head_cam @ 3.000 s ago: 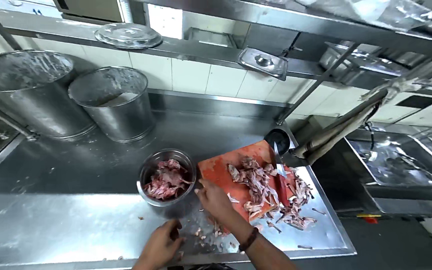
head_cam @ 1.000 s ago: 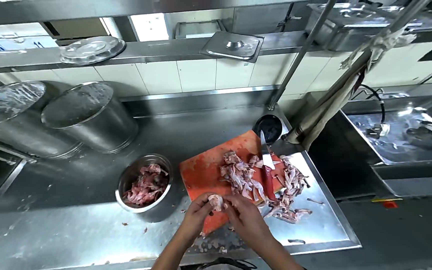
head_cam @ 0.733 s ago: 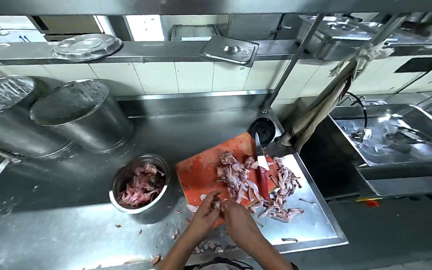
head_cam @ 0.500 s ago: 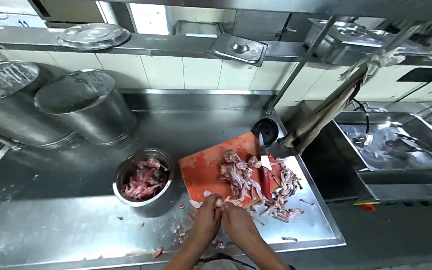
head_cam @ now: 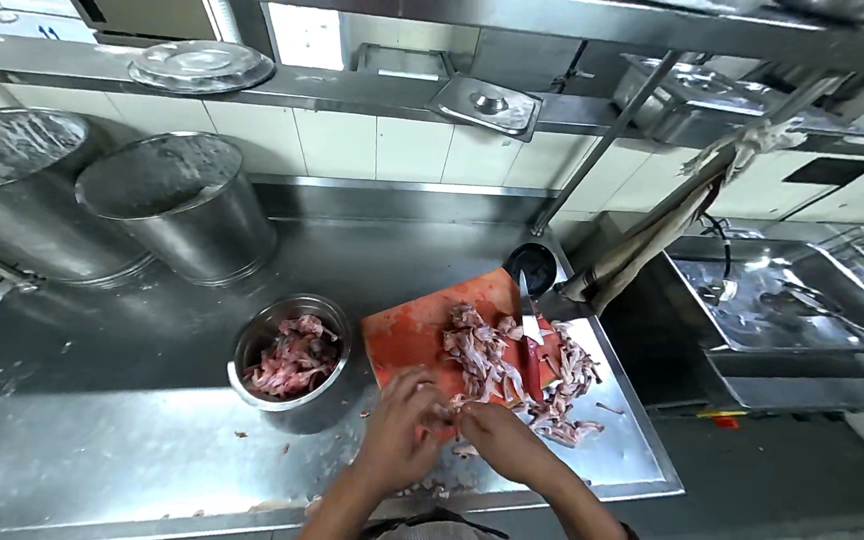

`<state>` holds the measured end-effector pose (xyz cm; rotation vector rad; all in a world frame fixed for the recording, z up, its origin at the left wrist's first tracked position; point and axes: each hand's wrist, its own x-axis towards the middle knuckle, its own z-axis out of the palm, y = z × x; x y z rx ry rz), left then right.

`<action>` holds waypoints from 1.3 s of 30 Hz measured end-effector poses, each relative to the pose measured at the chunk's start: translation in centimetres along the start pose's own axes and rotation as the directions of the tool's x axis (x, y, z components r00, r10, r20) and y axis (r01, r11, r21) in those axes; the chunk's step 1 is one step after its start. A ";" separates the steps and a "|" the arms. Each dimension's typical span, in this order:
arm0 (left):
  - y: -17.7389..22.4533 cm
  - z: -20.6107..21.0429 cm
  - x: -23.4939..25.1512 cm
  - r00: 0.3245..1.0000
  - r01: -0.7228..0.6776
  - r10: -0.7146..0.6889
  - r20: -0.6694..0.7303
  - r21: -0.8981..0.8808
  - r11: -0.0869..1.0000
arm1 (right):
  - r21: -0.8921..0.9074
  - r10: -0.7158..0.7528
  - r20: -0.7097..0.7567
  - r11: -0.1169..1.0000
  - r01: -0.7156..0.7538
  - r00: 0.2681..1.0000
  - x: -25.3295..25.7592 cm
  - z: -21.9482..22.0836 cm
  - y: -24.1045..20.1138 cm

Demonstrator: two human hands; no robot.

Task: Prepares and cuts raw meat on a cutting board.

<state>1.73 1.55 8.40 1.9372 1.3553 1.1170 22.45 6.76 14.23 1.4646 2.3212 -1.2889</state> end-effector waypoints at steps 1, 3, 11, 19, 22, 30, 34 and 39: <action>0.3 0.2 0.0 0.996 -0.015 0.013 0.085 0.019 1.000 | 0.034 -0.017 0.008 0.999 0.017 1.000 0.1 -0.1 0.0; 0.2 0.7 0.3 0.977 -0.008 -0.014 0.215 0.101 0.995 | 0.083 -0.064 0.012 0.995 0.062 0.998 0.2 0.3 -0.1; 1.0 -0.1 1.9 0.924 -0.021 -0.149 0.353 0.434 0.901 | -0.152 -0.082 -0.096 0.986 0.066 0.992 -1.0 2.4 -3.3; -3.9 -3.6 1.2 0.846 0.271 -0.419 0.329 0.411 0.871 | -0.182 -0.154 -0.410 0.980 0.085 0.899 -5.2 1.2 -2.7; -0.6 -6.5 2.7 0.887 0.203 -0.301 0.351 0.290 0.935 | -0.207 -0.108 -0.325 0.977 0.040 0.939 -4.0 0.4 -2.8; 1.6 -3.6 2.9 0.922 -0.141 0.140 0.360 -0.024 0.990 | -0.249 -0.300 -0.196 0.936 0.248 0.934 -2.6 -0.2 -4.8; -0.6 -4.0 1.2 0.919 -0.228 0.176 0.352 0.112 0.967 | -0.185 -0.308 -0.135 0.942 0.282 0.942 -3.0 0.7 -5.1; -6.9 -7.5 -1.4 0.882 0.117 -0.266 0.388 0.366 0.923 | -0.224 -0.351 -0.311 0.930 0.291 0.883 -4.5 -0.4 -4.1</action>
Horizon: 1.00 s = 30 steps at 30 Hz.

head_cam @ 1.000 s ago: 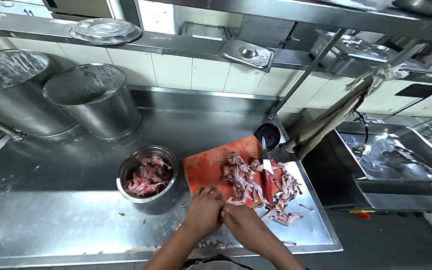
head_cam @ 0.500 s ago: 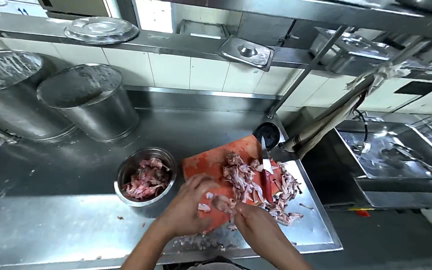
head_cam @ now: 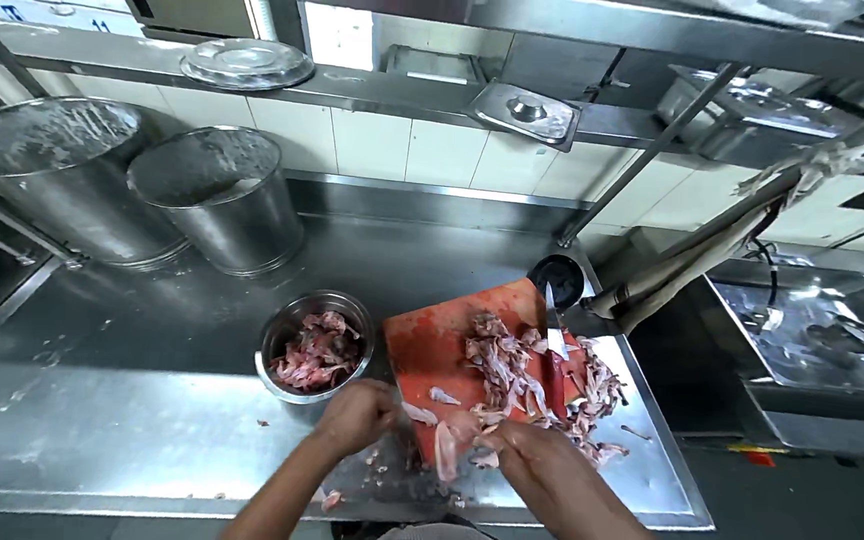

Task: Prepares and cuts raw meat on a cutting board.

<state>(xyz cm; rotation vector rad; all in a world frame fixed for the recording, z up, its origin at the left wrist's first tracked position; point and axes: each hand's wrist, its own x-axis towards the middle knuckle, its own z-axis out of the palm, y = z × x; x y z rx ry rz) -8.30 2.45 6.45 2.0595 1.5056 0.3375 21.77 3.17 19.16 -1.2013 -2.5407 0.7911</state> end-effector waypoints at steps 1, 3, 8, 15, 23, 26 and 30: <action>0.0 -0.9 -0.3 0.997 0.054 -0.053 0.052 -0.025 0.998 | -0.017 0.007 0.016 1.000 -0.007 1.000 0.2 0.1 0.2; 1.9 -3.4 -0.5 0.993 0.068 -0.060 0.100 -0.076 0.995 | -0.017 0.045 0.089 0.999 -0.044 0.995 1.1 0.5 0.2; 7.7 -1.5 -0.1 0.959 -0.256 0.203 -0.198 -0.299 0.919 | 0.028 0.063 0.202 0.997 -0.070 0.977 3.4 2.0 -1.2; 4.2 2.3 -1.6 0.964 -0.068 0.004 -0.264 -0.235 0.970 | 0.063 0.088 0.159 0.993 -0.099 0.983 2.6 5.2 -4.1; -3.6 2.9 -9.5 0.865 0.497 -0.490 0.105 -0.307 0.811 | 0.093 0.062 0.039 0.994 -0.065 0.997 9.0 5.4 -6.2; -3.9 4.5 -11.7 0.877 0.460 -0.473 0.078 -0.416 0.784 | 0.169 0.037 0.145 0.984 -0.062 0.989 14.4 6.9 -6.6; -3.7 7.0 -13.7 0.881 0.447 -0.467 0.071 -0.448 0.775 | 0.034 0.202 0.290 0.975 -0.221 0.935 17.2 9.6 -0.9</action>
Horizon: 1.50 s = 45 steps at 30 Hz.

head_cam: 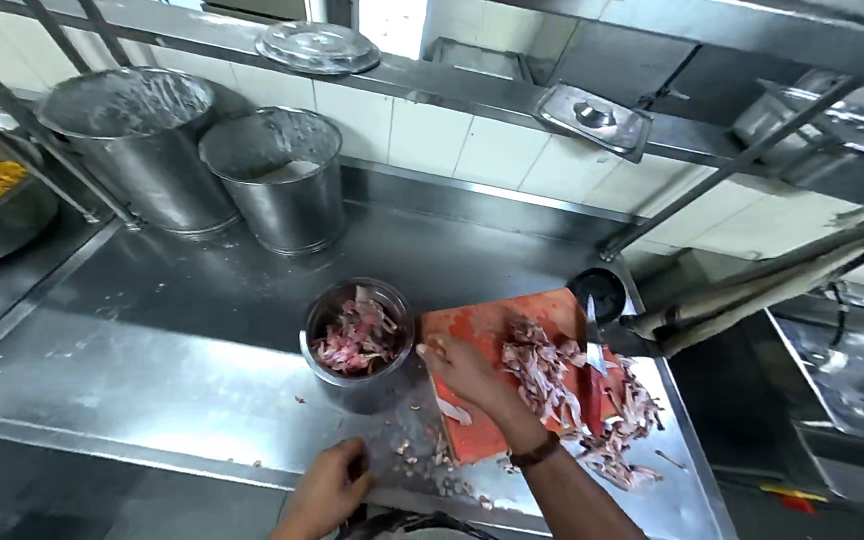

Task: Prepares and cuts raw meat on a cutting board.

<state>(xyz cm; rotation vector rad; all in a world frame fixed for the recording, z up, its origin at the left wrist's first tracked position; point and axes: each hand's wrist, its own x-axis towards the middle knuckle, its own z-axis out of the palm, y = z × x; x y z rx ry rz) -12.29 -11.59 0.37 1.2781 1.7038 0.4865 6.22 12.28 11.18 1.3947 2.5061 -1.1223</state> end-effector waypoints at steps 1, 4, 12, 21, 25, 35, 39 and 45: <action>-0.5 0.4 -0.3 1.000 -0.004 0.004 -0.003 0.000 1.000 | -0.034 0.054 -0.008 0.998 -0.054 0.999 -0.1 0.0 2.1; -1.3 1.5 -1.0 1.000 0.012 -0.012 0.003 -0.028 1.000 | -0.176 0.250 -0.034 0.951 -0.252 0.968 -2.3 0.3 8.3; 3.1 2.9 2.1 0.993 -0.017 0.006 0.115 0.098 0.995 | -0.246 0.365 -0.105 0.892 -0.380 0.925 -6.9 6.2 11.3; 9.7 5.8 6.0 0.987 -0.151 0.144 0.077 0.092 0.984 | -0.074 0.253 -0.072 0.963 -0.258 0.965 -5.1 7.3 8.5; 9.9 6.7 6.2 0.982 -0.189 0.186 0.045 0.076 0.979 | -0.059 0.141 -0.023 0.988 -0.142 0.990 -6.5 8.9 9.3; 18.2 11.7 11.7 0.971 -0.238 0.219 0.096 0.286 0.928 | 0.257 0.413 -0.450 0.909 -0.328 0.792 -17.9 4.1 21.4; 21.7 15.3 15.6 0.960 -0.262 0.168 0.223 0.512 0.818 | 0.109 0.411 -0.516 0.902 -0.418 0.751 -18.4 2.2 23.8; 19.6 14.1 16.1 0.907 -0.392 0.284 0.312 0.375 0.840 | -0.056 0.074 -0.338 0.994 -0.098 0.938 -14.5 3.6 20.0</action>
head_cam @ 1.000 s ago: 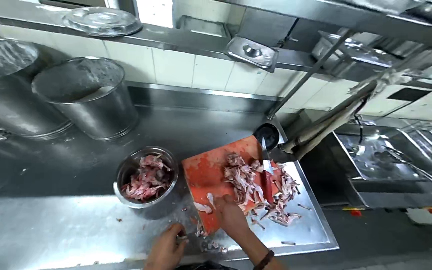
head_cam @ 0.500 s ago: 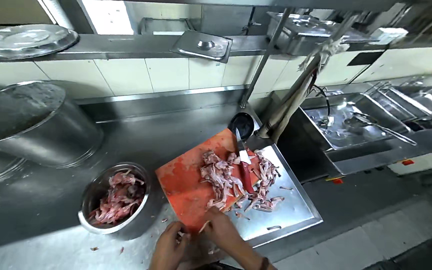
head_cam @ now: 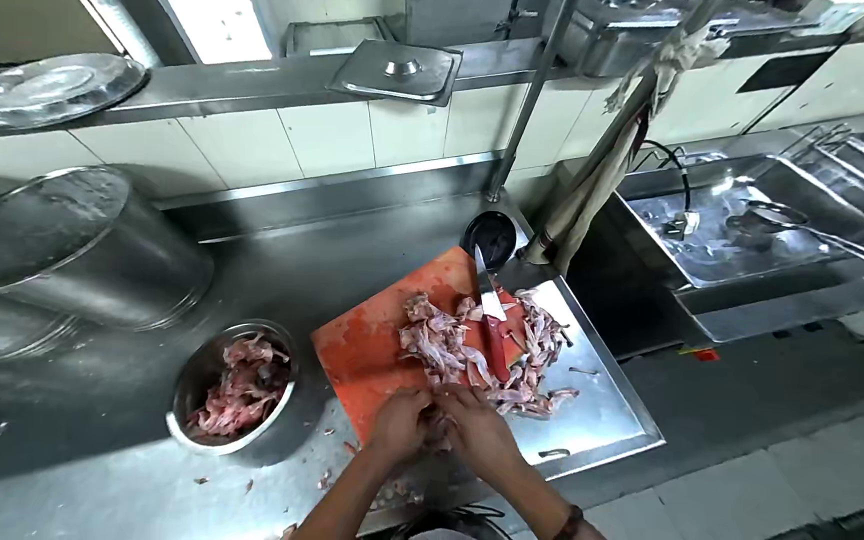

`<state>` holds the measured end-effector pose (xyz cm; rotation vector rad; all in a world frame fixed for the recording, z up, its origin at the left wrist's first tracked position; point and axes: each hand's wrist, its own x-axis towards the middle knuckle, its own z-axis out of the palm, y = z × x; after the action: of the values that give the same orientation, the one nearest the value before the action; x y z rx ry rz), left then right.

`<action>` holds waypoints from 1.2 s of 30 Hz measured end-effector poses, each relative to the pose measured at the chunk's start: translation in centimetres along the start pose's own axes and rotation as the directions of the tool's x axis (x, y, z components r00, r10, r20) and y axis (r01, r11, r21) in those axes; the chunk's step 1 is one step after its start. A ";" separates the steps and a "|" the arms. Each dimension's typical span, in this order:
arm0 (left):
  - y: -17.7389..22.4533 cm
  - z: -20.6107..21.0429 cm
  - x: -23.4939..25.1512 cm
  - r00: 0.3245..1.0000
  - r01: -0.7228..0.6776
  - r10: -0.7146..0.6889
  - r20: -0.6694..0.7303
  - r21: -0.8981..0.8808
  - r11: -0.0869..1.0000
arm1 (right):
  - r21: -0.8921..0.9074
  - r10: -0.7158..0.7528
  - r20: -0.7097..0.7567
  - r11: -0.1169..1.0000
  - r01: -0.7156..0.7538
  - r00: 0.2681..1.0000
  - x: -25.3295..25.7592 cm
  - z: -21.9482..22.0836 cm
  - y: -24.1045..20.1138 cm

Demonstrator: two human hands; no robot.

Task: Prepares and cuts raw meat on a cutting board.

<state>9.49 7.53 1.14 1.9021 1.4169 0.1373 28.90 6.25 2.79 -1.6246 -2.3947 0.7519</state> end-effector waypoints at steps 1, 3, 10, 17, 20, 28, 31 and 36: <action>-0.7 -0.3 -0.7 0.999 -0.026 0.025 -0.025 -0.044 0.999 | -0.017 -0.008 0.070 1.000 0.009 0.997 0.5 0.5 -0.4; -1.8 -0.9 -2.2 0.993 -0.049 0.033 -0.113 -0.146 0.988 | -0.042 0.003 0.182 0.999 0.005 0.983 1.4 1.1 -0.6; -4.8 -2.7 -6.2 0.913 -0.076 -0.255 -0.318 -0.747 0.660 | 0.010 -0.001 0.244 1.000 -0.002 0.970 1.6 1.5 -2.6; -4.1 -5.6 -7.0 0.686 -0.284 -0.122 -0.718 -0.418 0.863 | 0.080 -0.109 -0.310 0.987 0.140 0.944 4.1 0.2 -4.9; -5.1 -3.9 -8.0 0.828 -0.048 -0.016 -0.560 -0.099 0.994 | -0.044 -0.122 -0.319 0.993 0.114 0.940 4.4 1.8 -3.4; -4.5 -1.1 -7.1 0.889 0.057 -0.039 -0.457 0.026 0.998 | 0.035 0.248 -0.383 0.967 -0.254 0.890 2.0 -2.5 3.7; -3.2 -1.2 -4.4 0.937 0.054 0.002 -0.350 0.149 0.987 | 0.075 0.368 -0.450 0.924 -0.376 0.814 5.2 -4.4 6.2; -3.0 -0.6 -2.7 0.978 0.093 -0.069 -0.199 0.117 0.989 | 0.015 0.512 -0.203 0.854 -0.521 0.834 10.3 -4.9 8.0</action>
<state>5.82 5.83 0.59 1.9728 1.6667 0.2031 33.29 19.44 1.60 -2.2839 -1.8492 0.5702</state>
